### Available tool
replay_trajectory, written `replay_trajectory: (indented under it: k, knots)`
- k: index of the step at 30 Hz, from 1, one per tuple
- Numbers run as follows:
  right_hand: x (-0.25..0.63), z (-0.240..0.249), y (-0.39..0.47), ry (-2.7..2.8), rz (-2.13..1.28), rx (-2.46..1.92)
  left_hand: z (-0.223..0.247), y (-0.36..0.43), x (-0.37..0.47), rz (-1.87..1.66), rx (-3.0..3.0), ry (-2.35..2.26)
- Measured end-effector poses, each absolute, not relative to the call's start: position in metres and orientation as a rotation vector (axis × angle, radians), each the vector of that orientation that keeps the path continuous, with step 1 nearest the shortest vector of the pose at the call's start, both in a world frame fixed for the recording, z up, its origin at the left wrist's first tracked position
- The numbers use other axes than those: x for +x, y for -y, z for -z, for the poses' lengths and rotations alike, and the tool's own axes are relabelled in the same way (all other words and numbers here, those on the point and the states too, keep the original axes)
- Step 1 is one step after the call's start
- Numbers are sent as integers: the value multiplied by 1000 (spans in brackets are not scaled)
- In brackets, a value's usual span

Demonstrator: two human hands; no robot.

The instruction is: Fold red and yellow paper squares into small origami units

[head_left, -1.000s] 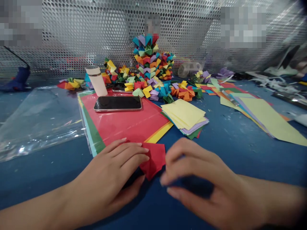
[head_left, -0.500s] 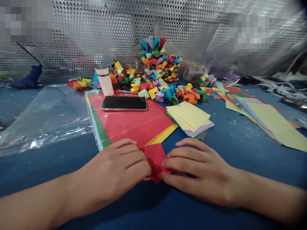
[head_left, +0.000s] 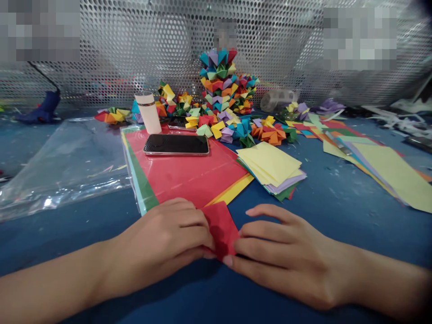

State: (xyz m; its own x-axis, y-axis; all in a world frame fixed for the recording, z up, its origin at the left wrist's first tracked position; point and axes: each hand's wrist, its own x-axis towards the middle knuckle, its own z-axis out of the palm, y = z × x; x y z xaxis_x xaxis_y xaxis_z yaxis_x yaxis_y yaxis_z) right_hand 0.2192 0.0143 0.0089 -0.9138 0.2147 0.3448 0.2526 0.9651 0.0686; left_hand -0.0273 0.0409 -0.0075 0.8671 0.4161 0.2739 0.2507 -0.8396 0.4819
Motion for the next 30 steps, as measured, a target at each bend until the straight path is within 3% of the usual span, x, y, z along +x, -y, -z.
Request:
replay_trajectory:
  k: [17,25,30]
  knots:
    - [216,-9,-16,2796,3,-374,5,-34,-23,-517,2643,-602]
    - [218,-8,-17,2812,-131,-382,9,-28,-25,-633,2555,-872]
    - [218,-7,-17,2795,-100,-369,0,-14,-24,-752,3031,-556]
